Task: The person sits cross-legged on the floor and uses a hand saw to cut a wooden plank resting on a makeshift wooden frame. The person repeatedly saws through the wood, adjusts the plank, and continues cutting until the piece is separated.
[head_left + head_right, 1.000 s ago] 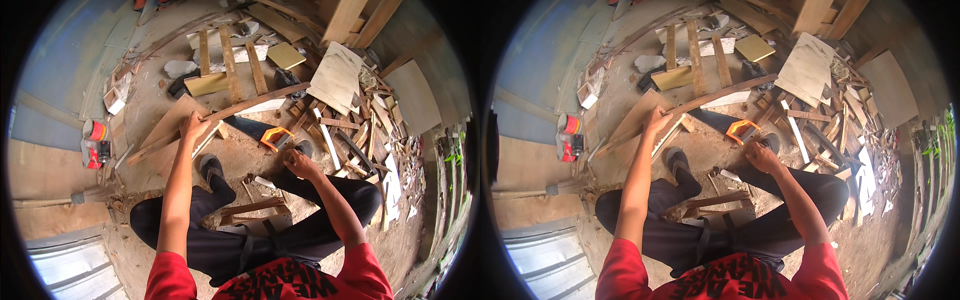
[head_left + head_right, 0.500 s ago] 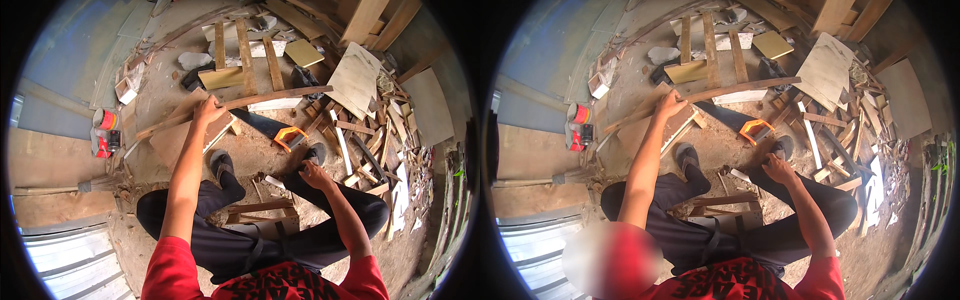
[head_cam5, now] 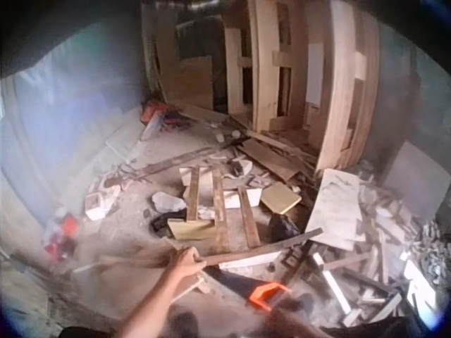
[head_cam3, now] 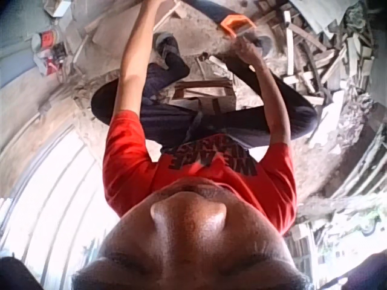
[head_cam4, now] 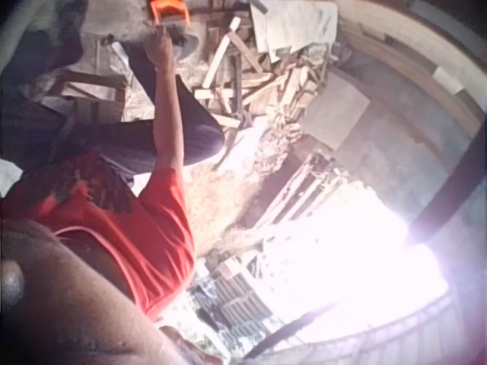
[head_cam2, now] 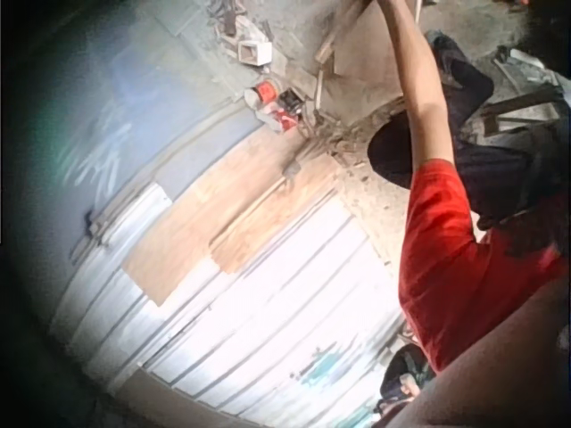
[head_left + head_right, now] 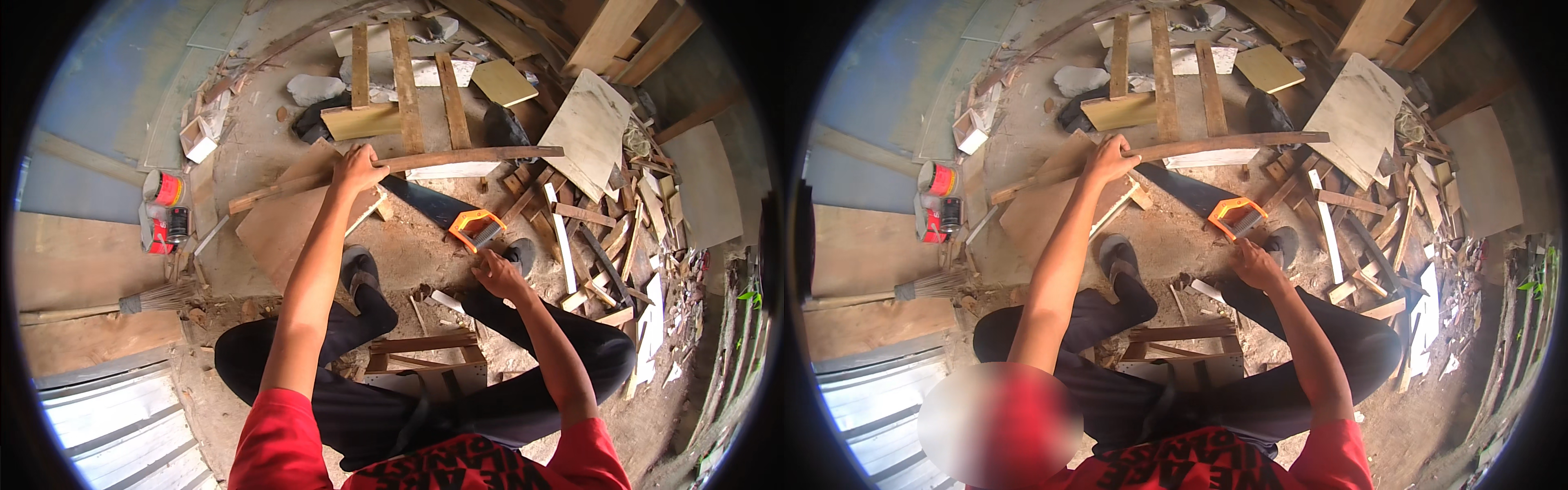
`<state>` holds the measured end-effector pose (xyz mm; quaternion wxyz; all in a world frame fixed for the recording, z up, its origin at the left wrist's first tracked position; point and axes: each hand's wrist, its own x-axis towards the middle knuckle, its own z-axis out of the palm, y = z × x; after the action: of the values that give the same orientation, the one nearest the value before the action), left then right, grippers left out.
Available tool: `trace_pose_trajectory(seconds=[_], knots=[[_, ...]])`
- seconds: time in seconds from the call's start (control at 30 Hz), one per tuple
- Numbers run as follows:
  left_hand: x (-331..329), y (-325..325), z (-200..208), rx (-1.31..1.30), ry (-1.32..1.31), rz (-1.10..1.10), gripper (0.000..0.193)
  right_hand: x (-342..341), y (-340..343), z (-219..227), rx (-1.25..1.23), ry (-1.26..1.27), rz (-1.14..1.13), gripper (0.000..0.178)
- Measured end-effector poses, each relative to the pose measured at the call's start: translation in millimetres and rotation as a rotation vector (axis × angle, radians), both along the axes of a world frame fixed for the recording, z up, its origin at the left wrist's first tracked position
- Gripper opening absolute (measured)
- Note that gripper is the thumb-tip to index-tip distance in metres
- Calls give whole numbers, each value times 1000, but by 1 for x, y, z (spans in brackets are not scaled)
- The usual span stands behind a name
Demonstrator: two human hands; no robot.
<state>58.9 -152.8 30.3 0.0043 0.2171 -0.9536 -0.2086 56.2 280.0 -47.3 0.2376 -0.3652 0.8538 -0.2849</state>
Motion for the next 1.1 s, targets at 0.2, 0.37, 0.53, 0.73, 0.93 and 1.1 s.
trace_pose_trajectory(seconds=[0.2, 0.37, 0.53, 0.73, 0.93, 1.1], knots=[[-7, 5, -3, 27, -19, 29, 47, 4, -7, 7, -101, 42, -28, 46], [-5, 9, 2, 20, -5, 43, 44, 6, -92, -1, -358, 52, -64, 42], [-6, 18, 1, -11, 73, 45, 43, -13, -163, -27, -388, 171, -155, 43], [4, 24, -6, -98, 171, 61, 38, -31, -70, -75, 161, 336, -170, 50], [2, 17, -2, -13, 9, 59, 38, -16, -57, -88, 140, 626, -76, 46], [-16, 24, 3, -172, -199, -78, 63, -41, -53, -106, 404, 740, 15, 40]])
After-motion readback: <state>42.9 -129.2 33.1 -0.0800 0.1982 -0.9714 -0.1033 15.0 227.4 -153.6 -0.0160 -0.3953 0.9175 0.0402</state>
